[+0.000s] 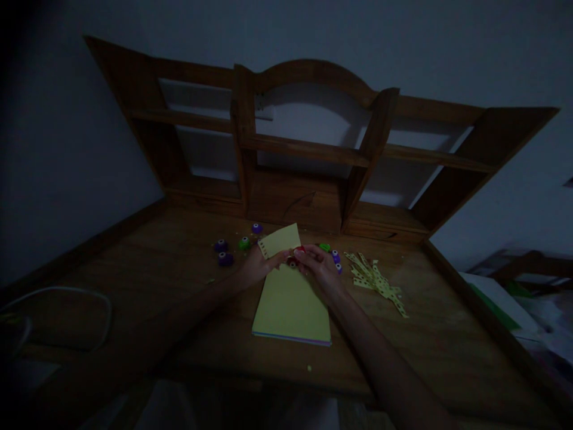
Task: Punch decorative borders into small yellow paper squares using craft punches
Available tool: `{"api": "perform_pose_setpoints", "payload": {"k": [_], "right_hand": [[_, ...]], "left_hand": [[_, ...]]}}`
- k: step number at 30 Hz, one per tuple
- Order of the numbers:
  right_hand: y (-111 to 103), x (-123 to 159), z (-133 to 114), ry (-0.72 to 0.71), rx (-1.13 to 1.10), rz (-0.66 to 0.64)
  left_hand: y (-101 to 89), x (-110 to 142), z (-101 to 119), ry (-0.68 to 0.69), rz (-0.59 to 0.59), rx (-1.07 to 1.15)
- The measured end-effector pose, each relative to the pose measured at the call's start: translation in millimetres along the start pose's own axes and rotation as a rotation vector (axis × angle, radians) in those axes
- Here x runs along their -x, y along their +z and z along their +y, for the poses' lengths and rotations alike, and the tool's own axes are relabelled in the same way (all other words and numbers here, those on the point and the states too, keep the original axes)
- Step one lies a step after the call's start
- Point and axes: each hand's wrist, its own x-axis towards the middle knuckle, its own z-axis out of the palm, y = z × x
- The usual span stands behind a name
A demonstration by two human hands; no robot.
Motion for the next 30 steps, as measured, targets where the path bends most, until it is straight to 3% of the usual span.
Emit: {"api": "perform_pose_setpoints", "payload": {"k": [7,17,23,30], "right_hand": [[1.6,0.7,-1.3,0.035,-0.103,-0.003],[0.9,-3.1,7.4,0.071,-0.15,0.029],[2.6,-1.5,0.9,0.044,-0.104,0.09],[2.0,-1.6,-0.8,0.034,-0.162,-0.025]], "left_hand": [[1.0,2.1,2.6,-0.064,0.005,-0.038],[2.5,7.0,17.7,0.028,-0.013,0.083],[0.0,2.9,8.3,-0.017,-0.015,-0.012],[0.0,-0.1,0.4,-0.034,0.062,-0.052]]}}
